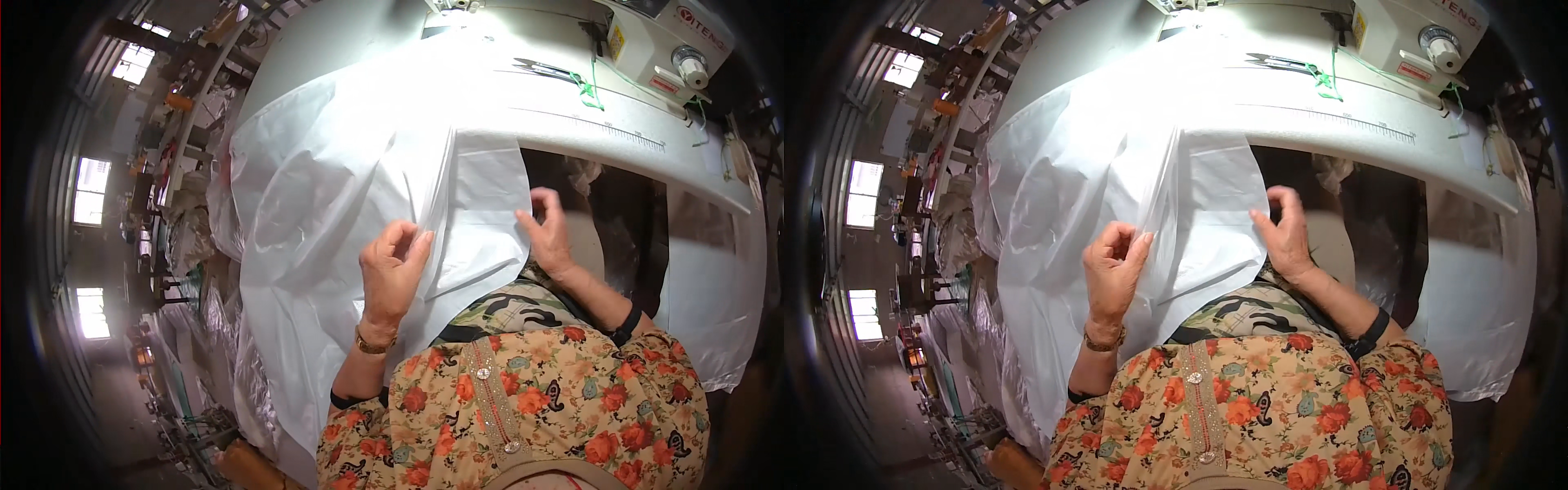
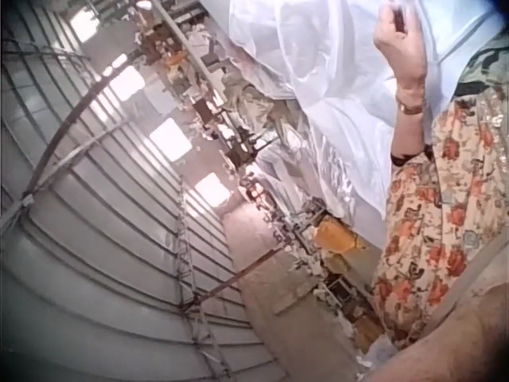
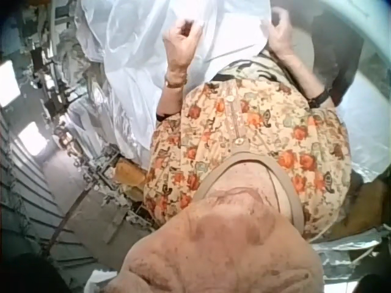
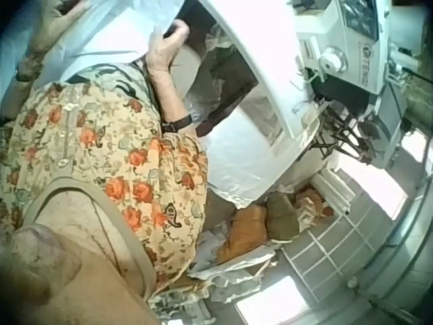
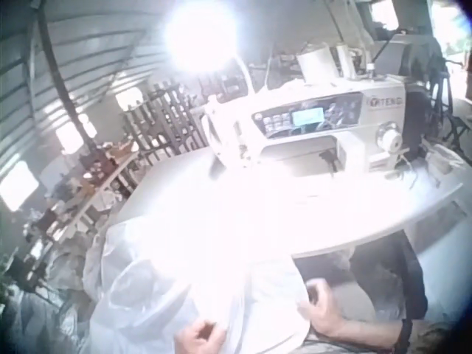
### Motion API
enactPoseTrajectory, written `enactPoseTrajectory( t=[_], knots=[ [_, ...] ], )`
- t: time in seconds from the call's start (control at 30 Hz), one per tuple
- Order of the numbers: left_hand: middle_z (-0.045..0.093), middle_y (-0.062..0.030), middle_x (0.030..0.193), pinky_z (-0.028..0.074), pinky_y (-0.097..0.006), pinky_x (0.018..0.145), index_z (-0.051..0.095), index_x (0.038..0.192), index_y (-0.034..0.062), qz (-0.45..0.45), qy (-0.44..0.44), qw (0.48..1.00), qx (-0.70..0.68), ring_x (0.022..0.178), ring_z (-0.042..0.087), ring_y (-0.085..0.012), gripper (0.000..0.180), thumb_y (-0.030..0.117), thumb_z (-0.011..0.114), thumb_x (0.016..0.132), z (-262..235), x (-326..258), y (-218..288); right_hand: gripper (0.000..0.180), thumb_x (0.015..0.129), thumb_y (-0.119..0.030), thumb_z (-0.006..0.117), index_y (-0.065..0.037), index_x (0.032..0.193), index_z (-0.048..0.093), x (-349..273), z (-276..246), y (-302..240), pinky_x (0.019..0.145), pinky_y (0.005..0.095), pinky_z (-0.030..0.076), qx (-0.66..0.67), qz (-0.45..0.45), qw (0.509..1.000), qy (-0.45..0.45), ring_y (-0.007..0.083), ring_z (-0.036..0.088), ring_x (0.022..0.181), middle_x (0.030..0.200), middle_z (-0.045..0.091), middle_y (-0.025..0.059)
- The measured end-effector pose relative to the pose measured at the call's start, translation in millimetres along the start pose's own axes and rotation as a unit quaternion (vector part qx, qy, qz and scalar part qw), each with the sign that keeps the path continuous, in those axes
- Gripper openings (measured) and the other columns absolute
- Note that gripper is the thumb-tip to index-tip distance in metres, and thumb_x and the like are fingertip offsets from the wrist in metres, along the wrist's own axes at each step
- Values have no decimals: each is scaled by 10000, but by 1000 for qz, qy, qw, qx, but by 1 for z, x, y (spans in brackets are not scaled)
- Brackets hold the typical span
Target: Sewing the edges of a large white plastic sheet using an industrial sewing machine.
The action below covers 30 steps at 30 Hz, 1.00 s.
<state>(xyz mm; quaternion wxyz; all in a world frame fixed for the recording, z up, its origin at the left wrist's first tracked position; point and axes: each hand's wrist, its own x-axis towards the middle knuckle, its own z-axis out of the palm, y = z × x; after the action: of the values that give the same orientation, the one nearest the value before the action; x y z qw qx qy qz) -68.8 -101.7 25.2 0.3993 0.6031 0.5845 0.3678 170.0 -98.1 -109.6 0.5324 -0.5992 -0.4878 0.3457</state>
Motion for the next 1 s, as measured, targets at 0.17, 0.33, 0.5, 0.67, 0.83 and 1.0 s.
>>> enactPoseTrajectory(
  t=[0.17, 0.33, 0.5, 0.67, 0.83, 1.0],
  knots=[
    [557, -40, 649, 413, -244, 541, 605, 851, -20, 182, 5, 971, 157, 559, 473, -75, 101, 19, 694, 879, 3, -2, 21, 284, 957, -216, 588, 38, 829, 589, -14, -3, -48, 634, 373, 474, -17, -38, 967, -250, 270, 586, 647, 722, 582, 175],
    [563, -55, 701, 411, -256, 543, 603, 882, -28, 206, -65, 967, 136, 587, 489, -90, 60, -8, 660, 880, 13, -2, 22, 219, 963, -184, 566, 0, 856, 516, -16, 3, -114, 611, 408, 475, 56, -159, 910, -380, 364, 595, 679, 742, 574, 182],
    [511, -75, 698, 407, -282, 575, 585, 949, -27, 101, -97, 989, 47, 620, 472, -120, 66, 38, 576, 949, 12, -5, 20, 222, 927, -185, 593, -21, 826, 481, -32, 19, -114, 633, 463, 492, 21, -192, 875, -445, 394, 609, 722, 734, 567, 184],
    [511, -11, 706, 392, -246, 585, 580, 953, -11, 33, -84, 993, -72, 671, 454, -60, 89, 67, 623, 949, 14, -9, 9, 209, 904, -178, 619, -29, 807, 508, -32, 28, -106, 634, 454, 505, -19, -324, 845, -426, 367, 615, 707, 722, 577, 152],
    [567, -20, 719, 394, -246, 534, 622, 893, -18, 130, 3, 986, 102, 577, 455, -71, 45, 18, 643, 909, -17, -4, 34, 111, 976, -146, 572, -38, 950, 571, 5, 48, -80, 669, 272, 464, 216, 1, 950, -225, 100, 532, 722, 801, 567, 26],
    [586, -76, 687, 448, -275, 537, 602, 840, 1, 347, -70, 869, 346, 548, 562, -203, 97, -73, 654, 807, -24, 17, 94, 197, 825, -148, 590, -41, 977, 657, 65, 139, -109, 793, 421, 525, -50, -364, 904, -220, 325, 669, 881, 953, 691, 149]
  ],
)
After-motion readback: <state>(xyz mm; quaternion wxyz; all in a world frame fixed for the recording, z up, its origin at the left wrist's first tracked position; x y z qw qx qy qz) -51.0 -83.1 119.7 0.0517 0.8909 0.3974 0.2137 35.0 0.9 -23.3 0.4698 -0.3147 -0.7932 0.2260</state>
